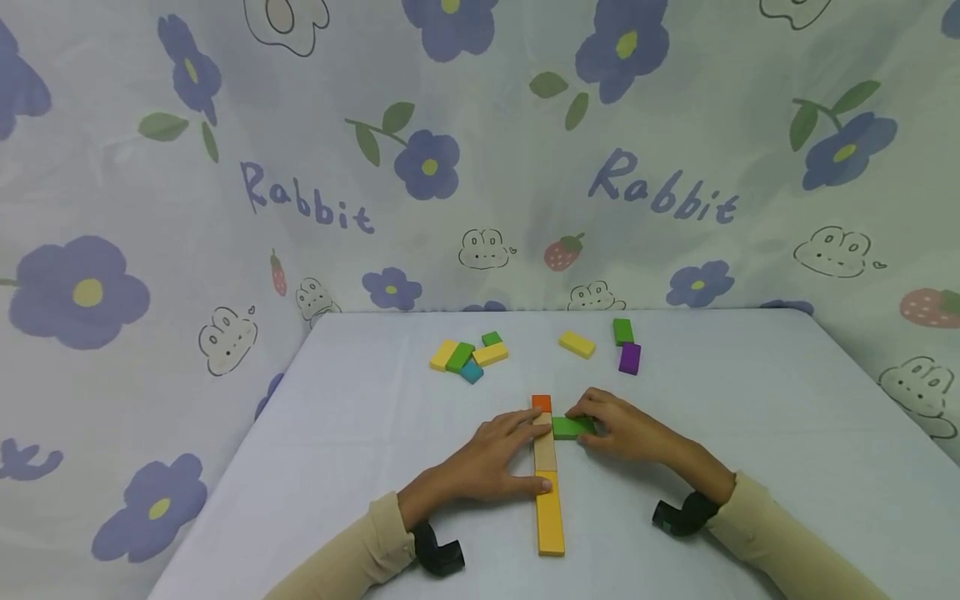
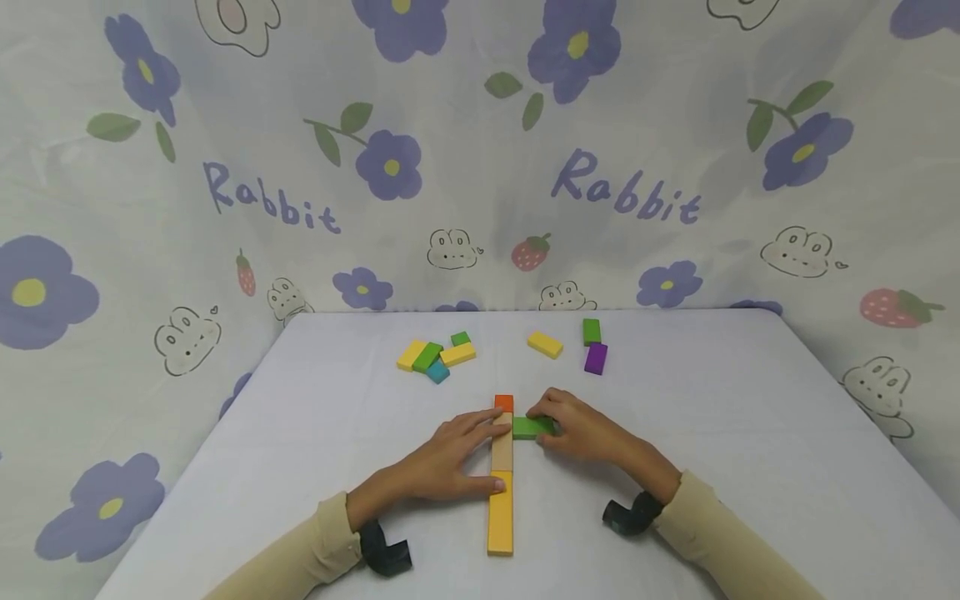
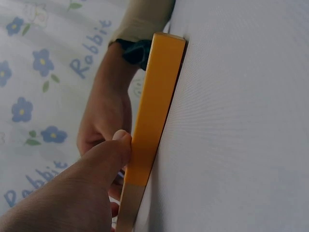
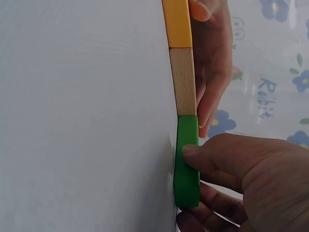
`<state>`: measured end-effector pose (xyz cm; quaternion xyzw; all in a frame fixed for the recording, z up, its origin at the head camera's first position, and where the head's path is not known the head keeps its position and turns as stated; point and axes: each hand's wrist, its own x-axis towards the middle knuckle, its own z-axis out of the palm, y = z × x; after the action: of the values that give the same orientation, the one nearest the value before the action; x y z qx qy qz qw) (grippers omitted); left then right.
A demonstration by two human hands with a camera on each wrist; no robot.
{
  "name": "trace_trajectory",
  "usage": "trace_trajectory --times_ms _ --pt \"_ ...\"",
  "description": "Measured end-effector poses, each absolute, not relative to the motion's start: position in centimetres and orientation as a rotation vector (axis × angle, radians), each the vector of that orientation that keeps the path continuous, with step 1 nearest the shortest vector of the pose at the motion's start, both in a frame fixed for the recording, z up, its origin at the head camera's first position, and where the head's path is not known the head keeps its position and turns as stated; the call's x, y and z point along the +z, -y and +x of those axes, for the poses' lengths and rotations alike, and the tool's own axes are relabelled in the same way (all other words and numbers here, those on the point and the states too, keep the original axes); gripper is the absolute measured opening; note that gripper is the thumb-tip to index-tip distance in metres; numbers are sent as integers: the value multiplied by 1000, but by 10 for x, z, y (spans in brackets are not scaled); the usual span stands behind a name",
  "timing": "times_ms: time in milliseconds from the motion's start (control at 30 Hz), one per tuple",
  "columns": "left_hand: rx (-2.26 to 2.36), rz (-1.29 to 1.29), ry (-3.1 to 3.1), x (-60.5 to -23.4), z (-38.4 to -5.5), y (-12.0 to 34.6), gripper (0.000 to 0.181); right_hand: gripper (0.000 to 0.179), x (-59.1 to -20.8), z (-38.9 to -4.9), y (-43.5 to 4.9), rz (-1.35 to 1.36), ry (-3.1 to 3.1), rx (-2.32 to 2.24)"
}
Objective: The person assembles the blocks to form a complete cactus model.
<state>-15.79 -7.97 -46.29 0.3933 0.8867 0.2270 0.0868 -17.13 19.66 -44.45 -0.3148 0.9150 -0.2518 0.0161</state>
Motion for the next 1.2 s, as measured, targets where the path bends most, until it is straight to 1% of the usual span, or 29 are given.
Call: trace_trajectory --times_ms 333,633,900,1200 --pt "670 1167 -2645 -462 -156 79 79 38 -444 -170 -198 -977 -2814 -745" --pt "671 1162 -2644 -461 -155 78 79 50 -439 -170 -203 -966 -2793 -763" --pt "654 1168 -2645 -462 -155 79 80 46 -430 -174 -214 -964 -2820 -847" --pt "676 1159 -2640 -464 -156 81 80 42 -408 -187 -236 -847 -2949 -858"
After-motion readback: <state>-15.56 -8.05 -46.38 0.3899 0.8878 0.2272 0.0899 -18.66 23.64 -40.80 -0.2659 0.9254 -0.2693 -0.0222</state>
